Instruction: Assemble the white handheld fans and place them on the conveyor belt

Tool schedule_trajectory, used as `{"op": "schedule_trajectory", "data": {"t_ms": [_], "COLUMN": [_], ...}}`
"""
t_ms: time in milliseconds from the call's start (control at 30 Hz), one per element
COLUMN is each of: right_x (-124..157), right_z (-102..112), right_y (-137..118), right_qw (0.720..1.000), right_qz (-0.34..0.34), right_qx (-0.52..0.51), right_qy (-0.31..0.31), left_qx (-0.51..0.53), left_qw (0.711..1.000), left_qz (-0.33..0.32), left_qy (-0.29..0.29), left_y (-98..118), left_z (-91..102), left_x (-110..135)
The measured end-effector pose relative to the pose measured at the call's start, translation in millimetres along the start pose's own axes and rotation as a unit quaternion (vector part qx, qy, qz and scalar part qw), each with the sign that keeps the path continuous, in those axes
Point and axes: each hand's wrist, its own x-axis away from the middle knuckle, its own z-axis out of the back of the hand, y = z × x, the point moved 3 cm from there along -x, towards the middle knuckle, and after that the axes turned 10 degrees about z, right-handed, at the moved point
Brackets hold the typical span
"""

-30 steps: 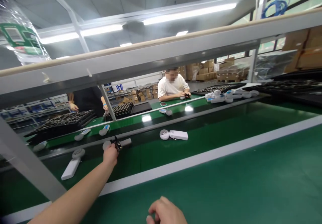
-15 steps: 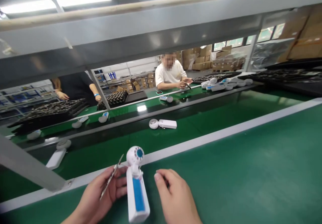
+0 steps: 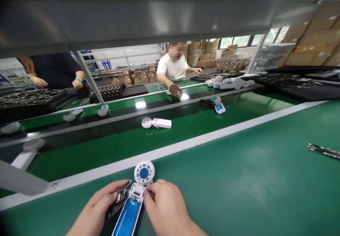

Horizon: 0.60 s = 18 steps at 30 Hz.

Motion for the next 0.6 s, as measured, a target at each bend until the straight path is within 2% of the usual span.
{"op": "schedule_trajectory", "data": {"t_ms": [133,267,367,467,600], "right_x": [-1.0,-1.2,-2.0,-2.7,-2.7], "right_z": [-1.9,-2.2,-1.8,-2.2,-3.1], "right_y": [4.7,6.5,4.6,3.5,2.7], "right_qw": [0.997,0.994,0.994,0.992,0.993], "right_qz": [-0.033,-0.049,-0.025,-0.009,0.011], "right_qx": [-0.067,-0.102,-0.109,-0.121,-0.112], "right_qy": [0.016,0.013,-0.006,-0.027,-0.025], "left_qx": [0.006,0.061,0.071,-0.012,-0.117], "left_qw": [0.998,0.996,0.996,0.995,0.992], "left_qz": [0.024,0.062,0.003,-0.046,-0.011], "left_qy": [-0.060,-0.032,-0.058,-0.089,-0.053], "left_y": [-9.8,-19.2,-18.1,-9.8,-0.6], "left_z": [-14.6,-14.8,-17.0,-24.4,-31.0], "left_x": [1.1,-1.9,1.2,9.2,16.2]}}
